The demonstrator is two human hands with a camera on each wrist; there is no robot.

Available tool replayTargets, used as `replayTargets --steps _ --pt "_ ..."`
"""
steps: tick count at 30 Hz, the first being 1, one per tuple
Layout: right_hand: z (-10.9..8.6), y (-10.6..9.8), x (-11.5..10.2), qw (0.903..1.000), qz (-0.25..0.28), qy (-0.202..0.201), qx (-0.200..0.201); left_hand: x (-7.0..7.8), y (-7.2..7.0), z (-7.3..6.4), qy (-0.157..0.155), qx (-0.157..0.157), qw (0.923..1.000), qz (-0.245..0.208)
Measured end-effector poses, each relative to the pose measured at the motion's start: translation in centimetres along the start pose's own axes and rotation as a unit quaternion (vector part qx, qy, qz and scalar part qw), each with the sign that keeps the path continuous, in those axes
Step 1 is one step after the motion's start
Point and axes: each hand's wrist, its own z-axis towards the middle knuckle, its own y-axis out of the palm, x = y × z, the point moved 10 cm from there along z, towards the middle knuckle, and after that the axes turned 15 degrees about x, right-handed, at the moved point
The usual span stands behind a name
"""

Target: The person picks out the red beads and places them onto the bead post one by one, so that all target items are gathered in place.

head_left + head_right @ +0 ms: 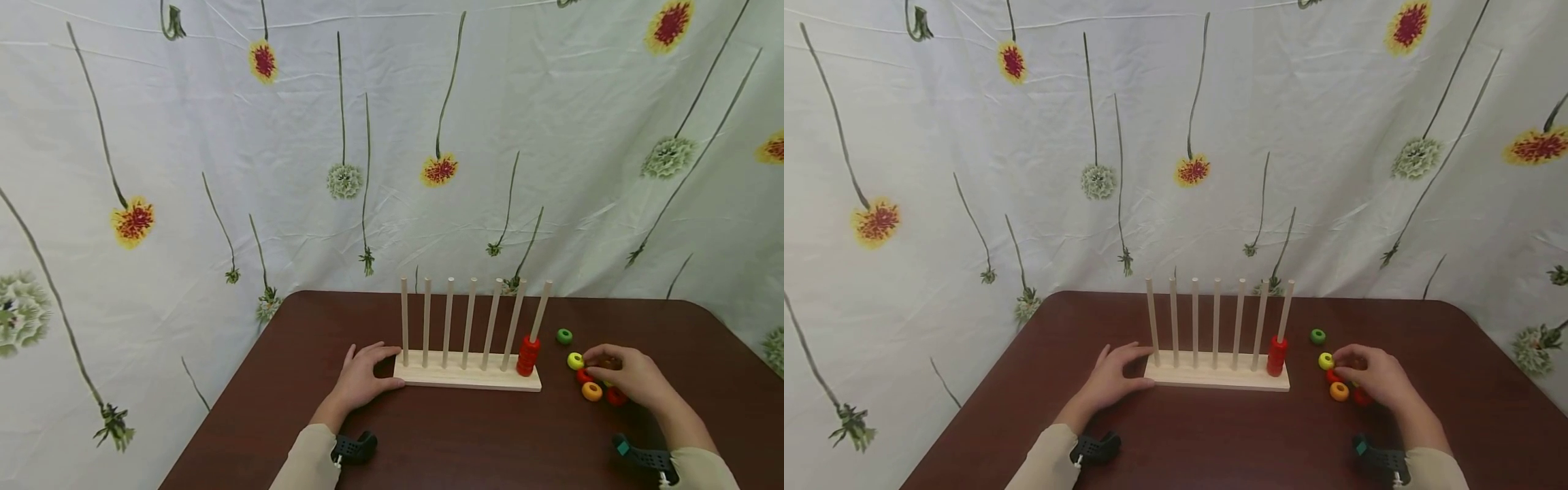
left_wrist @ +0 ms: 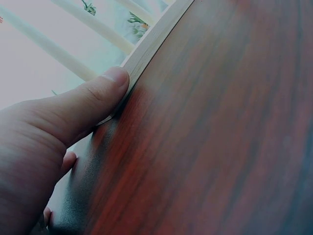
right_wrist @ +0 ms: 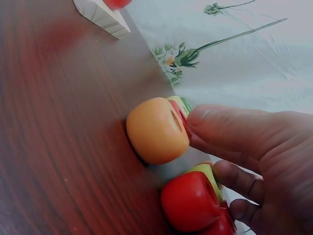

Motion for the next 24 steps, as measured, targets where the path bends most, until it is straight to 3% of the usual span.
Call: replayTargets --steps 15,24 --pt "-0.60 0.55 -0.68 0.9971 0.016 -0.040 -0.063 0.02 0.06 0.08 0.001 0.000 1.0000 -0.006" --pt "-0.66 0.83 -0.58 0.9971 0.017 -0.042 -0.061 0.04 -0.04 0.03 0.008 0.001 1.0000 -0.004"
